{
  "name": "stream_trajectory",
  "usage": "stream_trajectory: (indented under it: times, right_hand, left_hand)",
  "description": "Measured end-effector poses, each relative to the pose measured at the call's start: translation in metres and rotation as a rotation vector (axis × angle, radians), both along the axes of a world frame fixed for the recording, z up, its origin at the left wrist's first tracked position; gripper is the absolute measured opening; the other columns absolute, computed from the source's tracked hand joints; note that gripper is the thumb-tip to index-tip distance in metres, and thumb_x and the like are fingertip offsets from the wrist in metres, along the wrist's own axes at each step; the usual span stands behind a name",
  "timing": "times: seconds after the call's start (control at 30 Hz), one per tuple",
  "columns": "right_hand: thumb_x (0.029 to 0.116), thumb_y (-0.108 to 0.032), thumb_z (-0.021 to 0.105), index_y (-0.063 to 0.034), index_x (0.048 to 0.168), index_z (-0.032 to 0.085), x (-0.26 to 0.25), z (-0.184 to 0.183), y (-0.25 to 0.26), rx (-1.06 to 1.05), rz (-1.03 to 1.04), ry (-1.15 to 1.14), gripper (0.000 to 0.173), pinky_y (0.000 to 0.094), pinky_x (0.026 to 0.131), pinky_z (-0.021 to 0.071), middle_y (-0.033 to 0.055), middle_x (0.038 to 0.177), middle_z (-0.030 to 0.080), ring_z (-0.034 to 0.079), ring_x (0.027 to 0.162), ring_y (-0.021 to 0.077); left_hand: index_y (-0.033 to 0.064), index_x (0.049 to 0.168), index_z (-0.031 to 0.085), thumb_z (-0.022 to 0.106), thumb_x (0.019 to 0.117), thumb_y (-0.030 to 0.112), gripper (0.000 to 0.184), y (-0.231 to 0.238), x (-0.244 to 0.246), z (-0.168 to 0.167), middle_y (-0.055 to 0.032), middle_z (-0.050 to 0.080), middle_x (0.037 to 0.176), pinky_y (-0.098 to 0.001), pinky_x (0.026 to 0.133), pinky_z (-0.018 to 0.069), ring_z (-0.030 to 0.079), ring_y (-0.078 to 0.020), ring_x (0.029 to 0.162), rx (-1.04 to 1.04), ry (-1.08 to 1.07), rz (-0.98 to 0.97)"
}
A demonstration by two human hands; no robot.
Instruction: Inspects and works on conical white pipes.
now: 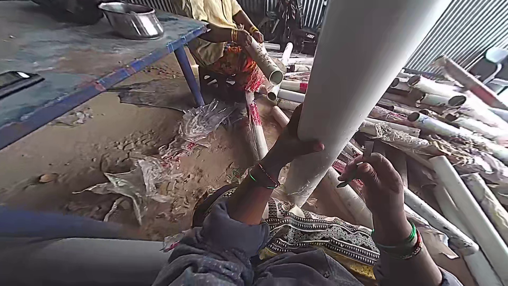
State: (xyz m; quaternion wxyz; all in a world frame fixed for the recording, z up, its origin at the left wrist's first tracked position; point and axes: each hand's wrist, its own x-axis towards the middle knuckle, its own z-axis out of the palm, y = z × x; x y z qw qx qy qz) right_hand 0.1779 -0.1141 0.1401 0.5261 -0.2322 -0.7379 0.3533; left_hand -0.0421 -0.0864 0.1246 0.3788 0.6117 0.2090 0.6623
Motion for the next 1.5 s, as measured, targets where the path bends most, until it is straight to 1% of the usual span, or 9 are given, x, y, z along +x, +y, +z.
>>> stream_trajectory:
  times: [0.13,0.3,0.47,0.7,0.87,1.13,1.27,1.4,1.5]
  right_hand:
    - [0.1028,-0.022,0.056,0.0022,0.102,0.069,0.002,-0.029,0.004,0.254,-0.324,-0.417,0.027,0.0145,0.073,0.0536,0.0045,0.085,0.07,0.065,0.076,-0.0017]
    - [0.1062,-0.026,0.051,0.0,0.097,0.066,-0.008,-0.014,0.023,0.486,-0.456,-0.569,0.032,0.0175,0.068,0.0511,0.0102,0.079,0.067,0.064,0.071,0.0062]
    - [0.1015,-0.02,0.053,0.0003,0.09,0.07,-0.02,-0.01,0.049,0.659,-0.61,-0.737,0.029,0.0381,0.059,0.0513,0.0154,0.075,0.07,0.069,0.067,0.0259]
    - [0.1008,-0.023,0.052,-0.005,0.082,0.07,-0.009,-0.052,0.046,0.725,-0.497,-0.893,0.031,0.0362,0.054,0.052,0.0105,0.069,0.068,0.069,0.064,0.0239]
    - [0.1057,-0.024,0.05,0.0002,0.088,0.067,-0.02,-0.012,0.042,0.709,-0.541,-0.725,0.034,0.0285,0.065,0.0512,0.0129,0.071,0.066,0.065,0.067,0.0185]
    - [0.102,-0.021,0.05,-0.008,0.074,0.064,-0.025,-0.036,0.034,0.83,-0.395,-0.941,0.034,0.0356,0.052,0.0488,0.0076,0.061,0.064,0.065,0.058,0.0217]
    - [0.1025,-0.021,0.051,-0.0034,0.079,0.066,-0.035,0.004,0.029,0.872,-0.531,-0.862,0.033,0.0353,0.06,0.0499,0.0116,0.065,0.066,0.066,0.062,0.0235]
    - [0.1018,-0.02,0.05,-0.0053,0.073,0.064,-0.036,-0.001,0.029,0.905,-0.516,-0.976,0.035,0.0387,0.051,0.0477,0.0108,0.061,0.064,0.066,0.057,0.0251]
    - [0.0974,-0.018,0.051,-0.0095,0.067,0.06,-0.022,-0.035,0.028,0.918,-0.388,-1.079,0.032,0.0366,0.044,0.0424,0.0057,0.053,0.056,0.059,0.048,0.0221]
  left_hand:
    - [0.0112,0.149,0.031,0.084,0.0755,0.041,0.095,0.022,-0.003,-0.001,0.0114,0.064,0.115,-0.0162,0.085,0.0552,0.064,0.005,0.096,-0.033,-0.119,-0.101]
    - [-0.0035,0.144,0.028,0.081,0.0735,0.024,0.093,0.048,-0.002,0.009,0.0024,0.061,0.115,-0.0175,0.091,0.0529,0.062,0.0035,0.1,-0.038,-0.166,-0.138]
    - [-0.004,0.145,0.031,0.077,0.0758,0.023,0.087,0.064,-0.005,0.011,-0.0029,0.061,0.116,-0.0196,0.089,0.053,0.062,0.0008,0.099,-0.06,-0.134,-0.155]
    - [-0.0016,0.146,0.031,0.076,0.077,0.02,0.085,0.065,-0.014,0.007,-0.002,0.061,0.118,-0.0209,0.091,0.0534,0.062,0.0001,0.102,-0.059,-0.179,-0.223]
    - [-0.0013,0.141,0.031,0.077,0.0763,0.021,0.082,0.06,-0.019,0.005,0.0024,0.062,0.111,-0.0197,0.087,0.0551,0.064,0.0018,0.096,-0.035,-0.21,-0.258]
    - [-0.0057,0.141,0.034,0.077,0.077,0.018,0.081,0.048,-0.022,0.003,-0.0007,0.061,0.114,-0.018,0.09,0.0528,0.062,0.0023,0.099,0.03,-0.186,-0.208]
    - [-0.0067,0.143,0.032,0.075,0.0794,0.017,0.08,0.043,-0.02,0.005,-0.0031,0.061,0.115,-0.0173,0.088,0.0526,0.062,0.0025,0.098,0.008,-0.153,-0.183]
    - [-0.0021,0.145,0.033,0.075,0.0794,0.016,0.08,0.045,-0.013,0.002,-0.0027,0.062,0.117,-0.0199,0.089,0.0538,0.063,0.0003,0.1,0.012,-0.191,-0.182]
    - [-0.0076,0.149,0.031,0.082,0.0857,0.025,0.087,0.095,0.002,-0.031,-0.0178,0.063,0.13,-0.0339,0.095,0.0559,0.066,-0.015,0.114,0.325,-0.315,-0.241]
